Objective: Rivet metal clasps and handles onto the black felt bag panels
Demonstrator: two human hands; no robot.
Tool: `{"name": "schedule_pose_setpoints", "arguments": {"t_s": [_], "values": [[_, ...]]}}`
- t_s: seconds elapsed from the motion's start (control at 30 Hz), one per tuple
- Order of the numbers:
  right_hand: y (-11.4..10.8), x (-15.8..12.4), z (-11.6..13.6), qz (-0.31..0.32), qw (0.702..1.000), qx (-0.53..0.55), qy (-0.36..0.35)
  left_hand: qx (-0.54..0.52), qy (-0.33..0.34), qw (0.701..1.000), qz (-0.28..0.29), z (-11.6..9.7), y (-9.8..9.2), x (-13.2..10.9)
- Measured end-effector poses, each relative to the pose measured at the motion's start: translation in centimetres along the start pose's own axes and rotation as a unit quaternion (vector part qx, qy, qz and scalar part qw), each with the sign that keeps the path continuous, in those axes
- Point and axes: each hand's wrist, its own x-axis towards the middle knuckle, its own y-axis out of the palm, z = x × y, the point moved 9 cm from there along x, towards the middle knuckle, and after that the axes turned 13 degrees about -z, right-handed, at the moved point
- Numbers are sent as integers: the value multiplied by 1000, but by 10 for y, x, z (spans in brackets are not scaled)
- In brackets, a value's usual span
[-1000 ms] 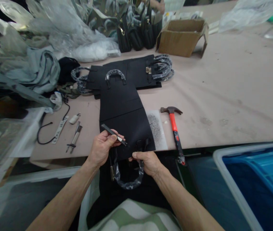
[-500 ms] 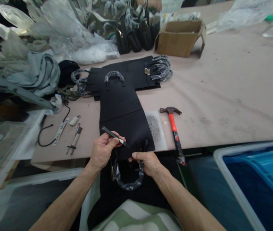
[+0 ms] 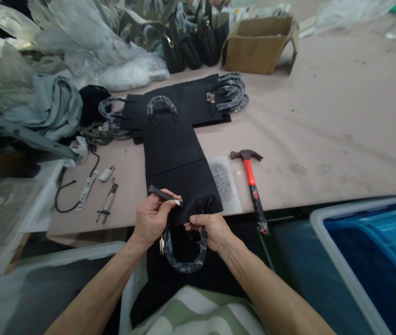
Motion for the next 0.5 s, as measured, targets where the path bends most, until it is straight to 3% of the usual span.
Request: {"name": "schedule_pose_setpoints", "arguments": {"t_s": [0.5], "values": [[-1,2,4,-56,998,5,12,27,63,997,39,1,5,6]]}}
